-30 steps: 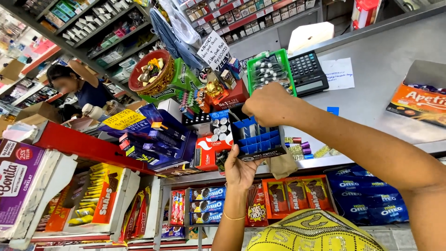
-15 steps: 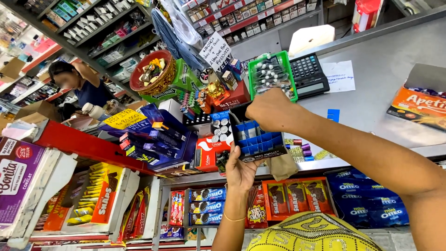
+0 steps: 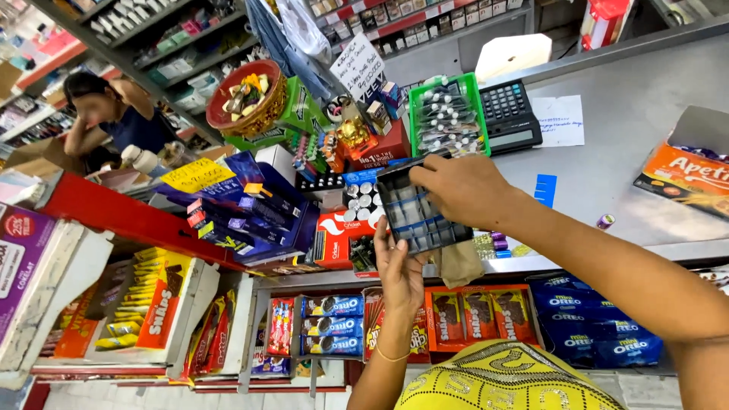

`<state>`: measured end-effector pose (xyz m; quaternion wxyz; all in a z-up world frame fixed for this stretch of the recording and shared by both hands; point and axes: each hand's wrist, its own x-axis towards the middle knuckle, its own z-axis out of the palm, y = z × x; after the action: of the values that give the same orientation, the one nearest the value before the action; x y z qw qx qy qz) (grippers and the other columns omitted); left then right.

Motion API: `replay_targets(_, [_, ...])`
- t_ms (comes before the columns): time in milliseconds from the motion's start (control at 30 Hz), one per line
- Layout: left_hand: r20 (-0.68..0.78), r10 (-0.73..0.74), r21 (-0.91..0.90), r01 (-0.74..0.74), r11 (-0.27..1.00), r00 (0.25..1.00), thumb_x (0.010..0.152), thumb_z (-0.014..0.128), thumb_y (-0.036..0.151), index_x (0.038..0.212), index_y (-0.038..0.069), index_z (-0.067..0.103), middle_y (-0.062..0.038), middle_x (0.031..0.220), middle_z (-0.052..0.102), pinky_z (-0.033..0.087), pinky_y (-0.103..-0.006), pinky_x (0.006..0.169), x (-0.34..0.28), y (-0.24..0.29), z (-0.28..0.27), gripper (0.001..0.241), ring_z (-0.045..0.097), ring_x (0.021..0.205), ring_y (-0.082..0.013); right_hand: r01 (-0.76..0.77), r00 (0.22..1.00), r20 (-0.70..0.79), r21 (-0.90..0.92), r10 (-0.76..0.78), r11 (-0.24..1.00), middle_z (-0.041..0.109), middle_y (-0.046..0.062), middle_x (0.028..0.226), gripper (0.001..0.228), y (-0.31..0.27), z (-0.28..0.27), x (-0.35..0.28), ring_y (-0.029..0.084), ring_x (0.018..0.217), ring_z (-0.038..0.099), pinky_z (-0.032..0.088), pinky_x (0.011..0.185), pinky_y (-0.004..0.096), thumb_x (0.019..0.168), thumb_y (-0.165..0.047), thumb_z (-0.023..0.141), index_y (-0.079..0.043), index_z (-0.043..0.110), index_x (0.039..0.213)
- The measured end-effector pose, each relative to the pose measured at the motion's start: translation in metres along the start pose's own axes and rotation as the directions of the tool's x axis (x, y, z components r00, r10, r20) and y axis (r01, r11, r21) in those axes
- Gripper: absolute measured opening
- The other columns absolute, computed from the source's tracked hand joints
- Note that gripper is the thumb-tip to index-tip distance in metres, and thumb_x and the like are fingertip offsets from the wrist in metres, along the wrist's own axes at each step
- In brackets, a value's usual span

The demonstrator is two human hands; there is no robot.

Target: Organizing small cosmetic bottles into a display tray and cleaning containers at a checkout counter.

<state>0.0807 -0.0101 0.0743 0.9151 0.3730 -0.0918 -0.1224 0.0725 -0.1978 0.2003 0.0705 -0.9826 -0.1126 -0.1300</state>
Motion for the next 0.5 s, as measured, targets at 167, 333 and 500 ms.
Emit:
replay_targets(167, [-0.081, -0.032, -0.021, 0.030, 0.999, 0.996, 0.085, 0.071, 0.014, 0.155, 0.007, 0.020, -0.020, 0.143, 0.048, 0.066, -0.0435, 0.088, -0.015, -0.013, 0.003, 0.087, 0.067, 0.108, -0.0325, -0.006, 0.998, -0.067, 0.085, 0.011, 0.996, 0.057, 0.003, 0.102, 0.017, 0.016, 0.048, -0.007, 0.035, 0.082, 0.070, 0.060, 0.066, 0.048, 0.089, -0.026, 0.071, -0.022, 0.061, 0.102])
replay_targets(333, [-0.219, 0.111, -0.021, -0.118, 0.993, 0.969, 0.087, 0.066, 0.005, 0.153, 0.015, 0.028, -0.006, 0.138, 0.051, 0.065, -0.0386, 0.086, -0.020, -0.035, -0.001, 0.077, 0.065, 0.107, -0.0241, -0.078, 0.917, -0.386, 0.065, 0.098, 0.995, 0.051, -0.003, 0.110, 0.014, 0.015, 0.054, -0.032, 0.026, 0.096, 0.069, 0.056, 0.081, 0.039, 0.085, -0.037, 0.075, -0.030, 0.064, 0.088])
replay_targets(500, [-0.208, 0.170, 0.050, -0.163, 0.985, 0.963, 0.080, 0.071, 0.001, 0.156, 0.013, 0.022, -0.010, 0.140, 0.048, 0.063, -0.0347, 0.091, -0.030, -0.045, -0.001, 0.092, 0.060, 0.114, -0.0256, -0.307, 0.952, 0.099, 0.247, 0.291, 0.919, 0.056, 0.002, 0.132, 0.020, 0.009, 0.075, -0.046, 0.041, 0.101, 0.072, 0.061, 0.082, 0.055, 0.090, -0.039, 0.067, -0.026, 0.067, 0.105])
